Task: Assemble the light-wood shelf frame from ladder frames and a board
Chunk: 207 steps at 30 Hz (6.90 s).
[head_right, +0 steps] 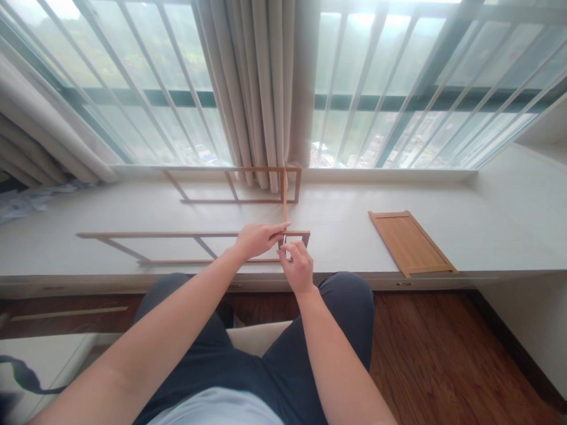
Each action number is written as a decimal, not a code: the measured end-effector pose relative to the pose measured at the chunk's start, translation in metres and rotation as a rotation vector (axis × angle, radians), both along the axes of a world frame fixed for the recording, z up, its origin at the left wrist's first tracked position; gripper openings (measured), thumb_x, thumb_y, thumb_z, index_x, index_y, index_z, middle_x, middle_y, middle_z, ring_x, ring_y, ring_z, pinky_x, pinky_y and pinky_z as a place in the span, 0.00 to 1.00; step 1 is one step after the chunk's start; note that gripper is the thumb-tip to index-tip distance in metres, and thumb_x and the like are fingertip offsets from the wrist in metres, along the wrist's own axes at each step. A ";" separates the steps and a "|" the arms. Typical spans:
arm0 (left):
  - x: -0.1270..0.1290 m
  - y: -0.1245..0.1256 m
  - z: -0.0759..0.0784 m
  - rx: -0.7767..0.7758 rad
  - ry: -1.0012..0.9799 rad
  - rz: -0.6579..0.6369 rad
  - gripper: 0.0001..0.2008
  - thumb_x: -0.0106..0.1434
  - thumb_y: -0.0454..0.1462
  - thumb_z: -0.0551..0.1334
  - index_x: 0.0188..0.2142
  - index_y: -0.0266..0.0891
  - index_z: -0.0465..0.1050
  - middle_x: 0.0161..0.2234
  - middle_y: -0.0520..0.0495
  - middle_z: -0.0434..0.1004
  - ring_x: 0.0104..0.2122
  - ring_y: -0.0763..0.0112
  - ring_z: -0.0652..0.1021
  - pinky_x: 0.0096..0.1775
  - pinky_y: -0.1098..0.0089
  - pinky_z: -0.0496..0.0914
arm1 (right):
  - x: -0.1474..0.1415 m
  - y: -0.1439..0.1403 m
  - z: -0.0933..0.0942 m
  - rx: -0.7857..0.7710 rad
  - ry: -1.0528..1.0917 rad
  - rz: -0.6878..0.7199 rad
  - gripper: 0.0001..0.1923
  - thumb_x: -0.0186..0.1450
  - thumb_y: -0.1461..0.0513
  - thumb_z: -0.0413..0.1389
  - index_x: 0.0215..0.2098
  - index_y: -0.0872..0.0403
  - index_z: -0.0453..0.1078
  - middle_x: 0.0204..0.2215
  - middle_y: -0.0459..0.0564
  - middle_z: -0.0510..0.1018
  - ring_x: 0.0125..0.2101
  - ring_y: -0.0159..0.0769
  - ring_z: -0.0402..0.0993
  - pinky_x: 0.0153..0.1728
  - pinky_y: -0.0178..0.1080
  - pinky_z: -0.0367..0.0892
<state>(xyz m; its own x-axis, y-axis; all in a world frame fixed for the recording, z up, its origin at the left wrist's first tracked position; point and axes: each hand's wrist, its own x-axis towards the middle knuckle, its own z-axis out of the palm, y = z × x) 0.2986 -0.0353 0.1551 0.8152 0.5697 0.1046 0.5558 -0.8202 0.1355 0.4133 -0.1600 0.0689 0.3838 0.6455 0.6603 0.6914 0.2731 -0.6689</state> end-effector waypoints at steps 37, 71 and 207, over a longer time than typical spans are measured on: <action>-0.001 -0.004 0.000 0.006 0.001 0.021 0.23 0.71 0.48 0.54 0.65 0.65 0.64 0.45 0.52 0.84 0.42 0.60 0.82 0.41 0.66 0.70 | -0.006 0.000 0.001 0.037 0.151 -0.036 0.10 0.67 0.55 0.61 0.32 0.51 0.68 0.28 0.46 0.72 0.22 0.31 0.60 0.27 0.38 0.62; 0.000 -0.002 -0.003 0.030 0.014 -0.002 0.24 0.73 0.48 0.52 0.66 0.65 0.61 0.47 0.52 0.84 0.42 0.61 0.82 0.40 0.66 0.70 | -0.013 0.010 -0.007 -0.007 0.874 0.215 0.19 0.58 0.51 0.69 0.34 0.49 0.64 0.23 0.39 0.72 0.17 0.27 0.61 0.19 0.33 0.58; -0.009 0.018 -0.003 0.252 -0.094 -0.075 0.29 0.69 0.52 0.58 0.67 0.48 0.64 0.44 0.42 0.80 0.46 0.54 0.76 0.47 0.58 0.66 | 0.009 0.010 -0.013 -0.035 1.038 0.042 0.19 0.66 0.54 0.51 0.20 0.50 0.57 0.13 0.38 0.59 0.15 0.27 0.53 0.16 0.34 0.50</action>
<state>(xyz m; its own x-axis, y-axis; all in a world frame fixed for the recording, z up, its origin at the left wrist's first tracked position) 0.2898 -0.0172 0.1522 0.8341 0.4543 0.3130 0.4868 -0.8730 -0.0299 0.4227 -0.1495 0.0560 0.7295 0.6840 -0.0012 -0.2389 0.2531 -0.9375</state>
